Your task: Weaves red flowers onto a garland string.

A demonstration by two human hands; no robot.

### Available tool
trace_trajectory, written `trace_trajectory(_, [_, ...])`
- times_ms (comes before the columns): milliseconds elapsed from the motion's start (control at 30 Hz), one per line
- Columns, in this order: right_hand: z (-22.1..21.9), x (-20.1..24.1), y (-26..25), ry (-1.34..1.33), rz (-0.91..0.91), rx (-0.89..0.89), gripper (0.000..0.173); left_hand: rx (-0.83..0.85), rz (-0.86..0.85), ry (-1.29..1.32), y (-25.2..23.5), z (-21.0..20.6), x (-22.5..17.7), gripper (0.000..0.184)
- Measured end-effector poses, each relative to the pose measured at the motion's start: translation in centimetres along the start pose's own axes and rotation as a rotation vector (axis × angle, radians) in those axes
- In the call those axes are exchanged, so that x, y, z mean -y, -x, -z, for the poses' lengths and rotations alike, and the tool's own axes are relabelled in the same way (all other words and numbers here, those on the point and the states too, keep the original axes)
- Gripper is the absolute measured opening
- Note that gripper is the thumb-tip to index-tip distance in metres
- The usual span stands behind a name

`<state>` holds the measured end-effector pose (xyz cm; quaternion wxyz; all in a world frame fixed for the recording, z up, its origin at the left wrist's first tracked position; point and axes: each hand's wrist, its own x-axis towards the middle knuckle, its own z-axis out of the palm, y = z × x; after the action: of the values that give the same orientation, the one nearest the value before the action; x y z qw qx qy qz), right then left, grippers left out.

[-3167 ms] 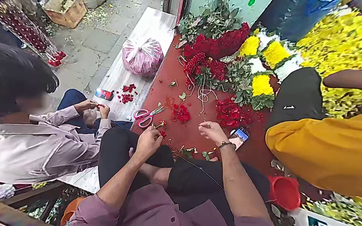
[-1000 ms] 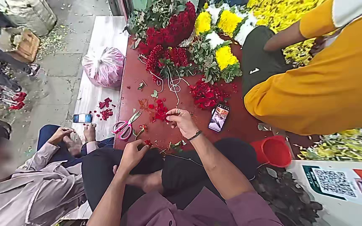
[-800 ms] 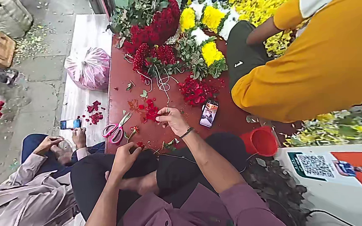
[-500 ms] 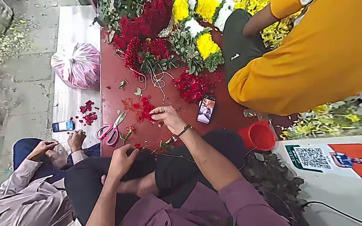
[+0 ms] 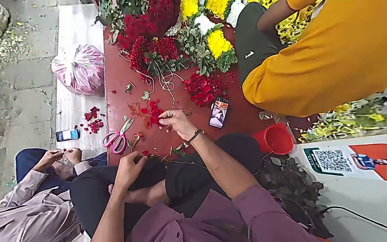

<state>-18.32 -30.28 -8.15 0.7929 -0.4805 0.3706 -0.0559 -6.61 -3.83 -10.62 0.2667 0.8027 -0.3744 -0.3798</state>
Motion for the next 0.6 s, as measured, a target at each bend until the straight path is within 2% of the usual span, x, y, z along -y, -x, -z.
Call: trace_trajectory(600, [0.11,0.66,0.48,0.063,0.086,0.012,0.021,0.009,0.041,-0.052,-0.14,-0.1,-0.19,0.023])
